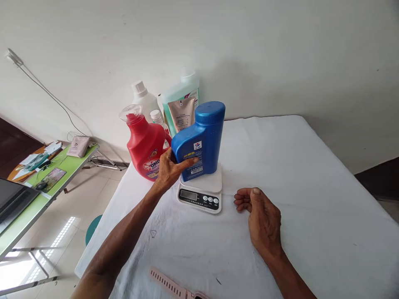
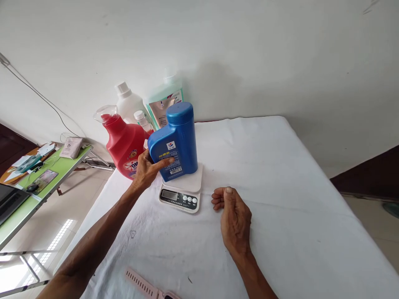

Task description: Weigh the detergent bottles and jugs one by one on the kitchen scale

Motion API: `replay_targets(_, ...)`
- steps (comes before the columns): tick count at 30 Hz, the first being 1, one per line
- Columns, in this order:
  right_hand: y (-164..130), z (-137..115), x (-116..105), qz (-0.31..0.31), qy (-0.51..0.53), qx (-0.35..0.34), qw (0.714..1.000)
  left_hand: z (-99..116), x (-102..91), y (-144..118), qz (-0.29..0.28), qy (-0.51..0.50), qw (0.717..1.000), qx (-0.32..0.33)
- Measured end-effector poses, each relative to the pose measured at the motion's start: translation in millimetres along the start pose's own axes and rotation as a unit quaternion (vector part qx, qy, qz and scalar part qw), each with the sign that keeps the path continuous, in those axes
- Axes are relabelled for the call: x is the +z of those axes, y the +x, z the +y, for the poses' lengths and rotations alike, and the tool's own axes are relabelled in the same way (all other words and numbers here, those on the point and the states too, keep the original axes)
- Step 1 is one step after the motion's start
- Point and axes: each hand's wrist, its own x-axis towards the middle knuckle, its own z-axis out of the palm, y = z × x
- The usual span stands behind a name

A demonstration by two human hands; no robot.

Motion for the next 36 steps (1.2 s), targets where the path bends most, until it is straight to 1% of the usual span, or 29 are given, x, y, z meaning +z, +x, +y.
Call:
replay_targets(5, 1, 4, 0, -0.001, 0.001, 0.01, 1.0, -3, 1.8, 1, 0.002, 0.014, 1.0, 0.001)
replay_targets(10, 0, 3, 0, -0.001, 0.002, 0.019, 1.0, -4, -0.2, 1, -0.021, 0.006, 1.0, -0.008)
replay_targets(15, -1, 3, -1, -0.002, 0.001, 0.023, 1.0, -3, 1.0, -1, -0.025, 0.013, 0.999, -0.019)
replay_targets(17, -1, 4, -1, -0.004, 0.001, 0.023, 1.0, -4, 1.6, -2, -0.024, 0.014, 0.999, -0.015)
replay_targets(20, 0, 4, -2, -0.004, 0.002, 0.022, 1.0, -3, -0.9, -7, -0.026, 0.031, 0.999, 0.01)
replay_targets(23, 0, 4, -1, -0.002, 0.005, 0.024, 1.0, 0, -8.7, -22, -0.003, 0.106, 0.993, 0.052)
replay_targets(25, 0, 4, 0, -0.002, 0.008, 0.022, 1.0, 1, -16.2, -40, 0.036, 0.168, 0.982, 0.078)
replay_targets(27, 0, 4, 0, -0.002, 0.01, 0.019, 1.0, -1, -24.9, -62, 0.084, 0.204, 0.972, 0.085)
replay_targets(29, 0, 4, 0, -0.002, 0.01, 0.016, 1.0, -9, -34.6, -82, 0.117, 0.211, 0.969, 0.056)
replay_targets(31, 0, 4, 1, 0.0, 0.01, 0.014, 1.0, -23, -44.7, -95, 0.114, 0.183, 0.976, -0.006)
replay_targets(33, 0, 4, 2, 0.002, 0.009, 0.014, 1.0, -39, -53.7, -100, 0.097, 0.138, 0.984, -0.064)
replay_targets(34, 0, 4, 2, 0.003, 0.008, 0.014, 1.0, -46, -57.3, -101, 0.092, 0.117, 0.985, -0.082)
replay_targets(36, 0, 4, 3, 0.004, 0.008, 0.014, 1.0, -57, -62.2, -98, 0.093, 0.093, 0.986, -0.097)
